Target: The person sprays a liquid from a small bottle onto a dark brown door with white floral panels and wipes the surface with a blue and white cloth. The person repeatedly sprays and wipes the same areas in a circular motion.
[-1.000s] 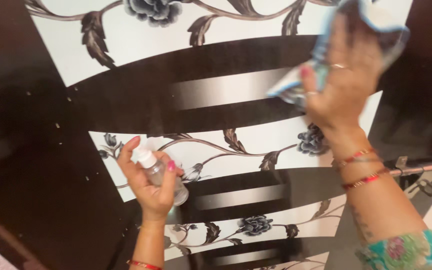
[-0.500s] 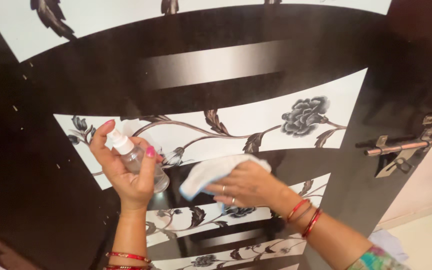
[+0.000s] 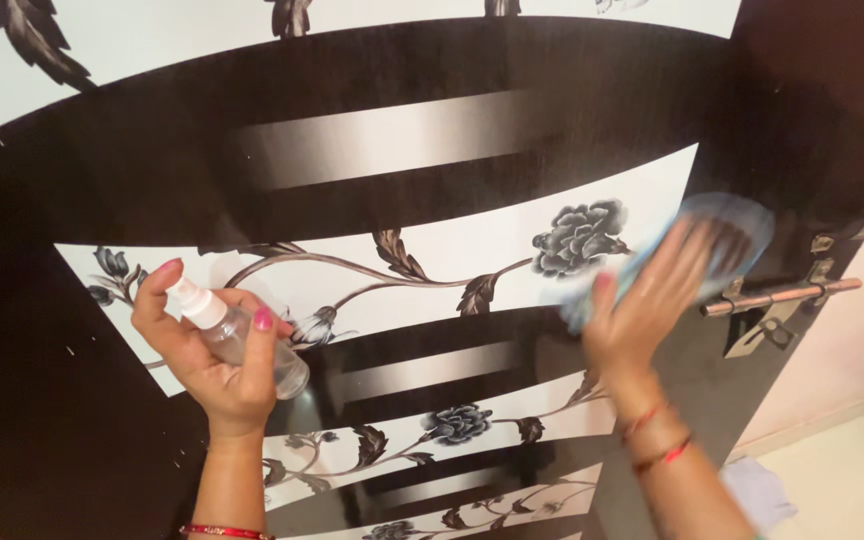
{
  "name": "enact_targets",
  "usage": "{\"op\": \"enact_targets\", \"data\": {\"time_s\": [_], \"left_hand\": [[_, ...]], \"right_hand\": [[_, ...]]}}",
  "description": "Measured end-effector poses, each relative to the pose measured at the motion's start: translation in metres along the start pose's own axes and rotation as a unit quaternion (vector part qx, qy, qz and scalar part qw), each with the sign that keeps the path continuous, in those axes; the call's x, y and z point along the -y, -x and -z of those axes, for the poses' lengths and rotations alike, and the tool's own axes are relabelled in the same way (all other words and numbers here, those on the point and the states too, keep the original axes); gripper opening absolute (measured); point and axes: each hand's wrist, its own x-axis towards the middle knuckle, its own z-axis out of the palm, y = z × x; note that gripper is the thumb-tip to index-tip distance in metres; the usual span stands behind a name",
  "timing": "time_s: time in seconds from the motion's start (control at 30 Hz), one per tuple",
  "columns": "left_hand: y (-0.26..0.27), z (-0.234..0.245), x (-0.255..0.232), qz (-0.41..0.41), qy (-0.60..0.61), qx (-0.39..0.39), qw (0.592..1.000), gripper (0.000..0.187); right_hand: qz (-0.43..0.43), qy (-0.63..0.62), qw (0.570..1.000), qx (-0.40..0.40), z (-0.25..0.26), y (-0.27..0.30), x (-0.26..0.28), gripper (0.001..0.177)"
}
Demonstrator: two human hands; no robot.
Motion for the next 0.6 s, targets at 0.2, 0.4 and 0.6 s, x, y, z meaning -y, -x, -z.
{"op": "enact_targets", "data": {"time_s": [0.2, 0.4, 0.6], "left_hand": [[-0.002, 0.001, -0.009, 0.024, 0.012, 0.004, 1.0, 0.068], [-0.007, 0.001, -0.012, 0.022, 0.043, -0.011, 0.999, 0.067], [-0.006, 0.001, -0.009, 0.027, 0.056, -0.023, 0.998, 0.069]], "right_hand": [[0.032, 0.021, 0.996, 0.076, 0.013, 0.07, -0.003, 0.086], [0.076, -0.02, 0.997, 0.01, -0.01, -0.091, 0.06, 0.078], [0.296, -0.122, 0.947, 0.028, -0.023, -0.111, 0.211, 0.075]]}}
